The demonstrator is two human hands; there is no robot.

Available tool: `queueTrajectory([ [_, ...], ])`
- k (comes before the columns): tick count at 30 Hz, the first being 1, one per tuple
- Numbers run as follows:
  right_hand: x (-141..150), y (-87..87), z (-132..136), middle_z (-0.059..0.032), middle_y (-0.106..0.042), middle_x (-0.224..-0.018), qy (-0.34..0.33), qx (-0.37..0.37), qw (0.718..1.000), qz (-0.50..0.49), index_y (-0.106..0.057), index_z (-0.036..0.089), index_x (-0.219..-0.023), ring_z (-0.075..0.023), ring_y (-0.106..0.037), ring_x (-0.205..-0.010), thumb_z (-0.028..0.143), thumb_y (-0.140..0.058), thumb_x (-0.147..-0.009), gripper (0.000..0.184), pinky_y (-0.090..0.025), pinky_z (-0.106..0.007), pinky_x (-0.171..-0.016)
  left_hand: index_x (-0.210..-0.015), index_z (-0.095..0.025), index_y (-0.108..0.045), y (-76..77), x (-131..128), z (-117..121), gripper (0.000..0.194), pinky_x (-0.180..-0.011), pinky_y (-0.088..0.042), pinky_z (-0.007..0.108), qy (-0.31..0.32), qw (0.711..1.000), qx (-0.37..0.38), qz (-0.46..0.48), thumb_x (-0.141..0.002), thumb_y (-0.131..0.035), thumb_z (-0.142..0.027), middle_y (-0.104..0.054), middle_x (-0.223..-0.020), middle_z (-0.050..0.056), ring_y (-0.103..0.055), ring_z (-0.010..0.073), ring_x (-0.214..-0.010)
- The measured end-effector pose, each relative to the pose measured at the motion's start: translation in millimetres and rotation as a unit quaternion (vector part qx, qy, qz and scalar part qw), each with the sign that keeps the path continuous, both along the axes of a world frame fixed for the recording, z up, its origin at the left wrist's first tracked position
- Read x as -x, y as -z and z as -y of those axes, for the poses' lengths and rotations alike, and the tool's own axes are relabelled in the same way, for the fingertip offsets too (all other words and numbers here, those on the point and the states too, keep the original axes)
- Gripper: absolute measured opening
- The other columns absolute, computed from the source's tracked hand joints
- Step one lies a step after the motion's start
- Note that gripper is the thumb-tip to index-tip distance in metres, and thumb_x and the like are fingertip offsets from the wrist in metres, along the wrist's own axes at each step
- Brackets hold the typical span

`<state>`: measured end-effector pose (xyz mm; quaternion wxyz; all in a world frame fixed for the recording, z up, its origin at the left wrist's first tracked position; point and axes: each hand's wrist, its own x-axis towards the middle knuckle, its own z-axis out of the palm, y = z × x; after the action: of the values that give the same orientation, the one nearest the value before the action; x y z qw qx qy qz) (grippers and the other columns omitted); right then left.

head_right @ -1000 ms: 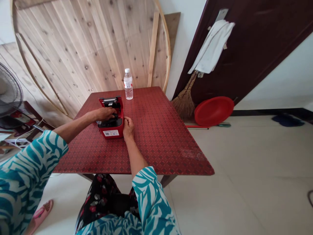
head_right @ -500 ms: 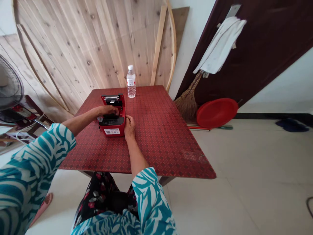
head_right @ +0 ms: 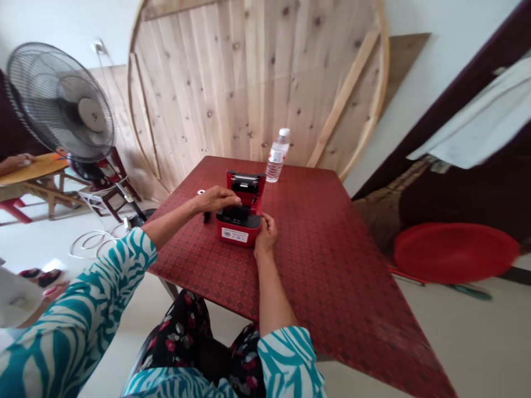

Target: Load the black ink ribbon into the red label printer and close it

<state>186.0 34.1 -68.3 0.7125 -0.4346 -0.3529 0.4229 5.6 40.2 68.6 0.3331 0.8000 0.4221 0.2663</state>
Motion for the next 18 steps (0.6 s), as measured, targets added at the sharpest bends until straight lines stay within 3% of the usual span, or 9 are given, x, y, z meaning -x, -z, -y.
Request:
queueTrajectory([
  [3,-1,-5.4,1,0.0057,-0.066,-0.073,0.006,0.055,0.998,-0.033,-0.066,0.022,-0.088,-0.0115,-0.057,-0.064,0.045,-0.064,-0.064,0.034,-0.046,-0.027,-0.066,-0.096,-0.012,-0.075,22.7,5,27,0.048,-0.076,-0.050,0.028,-0.021,0.996,-0.045,0.069,-0.095,-0.047,-0.051,-0.073,-0.086,0.007,-0.067,0.0185,-0.083],
  [8,-3,-21.0,5,0.0040,-0.069,-0.082,0.027,0.049,0.998,-0.027,-0.067,0.021,-0.087,-0.0127,-0.062,-0.075,0.047,-0.065,-0.064,0.035,-0.051,-0.030,-0.077,-0.102,-0.016,-0.073,57.6,1,44,0.045,-0.096,-0.049,0.036,-0.044,0.969,-0.202,0.136,-0.097,-0.045,-0.051,-0.074,-0.107,0.012,-0.068,0.0227,-0.104],
  [12,-2,-42.9,0,-0.0025,-0.072,-0.100,0.000,0.037,0.999,0.006,-0.067,0.021,-0.095,-0.0177,-0.065,-0.096,0.050,-0.063,-0.070,0.038,-0.052,-0.036,-0.089,-0.101,-0.017,-0.071,66.7,1,44,0.041,-0.101,-0.047,0.042,-0.073,0.943,-0.286,0.157,-0.099,-0.044,-0.047,-0.073,-0.114,0.014,-0.067,0.0229,-0.108],
  [18,-2,-65.9,-38,-0.0041,-0.072,-0.110,-0.069,0.020,0.996,0.045,-0.066,0.024,-0.104,-0.0191,-0.066,-0.106,0.056,-0.054,-0.082,0.040,-0.053,-0.039,-0.094,-0.100,-0.019,-0.071,69.8,11,45,0.033,-0.098,-0.050,0.040,-0.096,0.931,-0.305,0.174,-0.101,-0.044,-0.038,-0.072,-0.110,0.012,-0.066,0.0203,-0.107],
])
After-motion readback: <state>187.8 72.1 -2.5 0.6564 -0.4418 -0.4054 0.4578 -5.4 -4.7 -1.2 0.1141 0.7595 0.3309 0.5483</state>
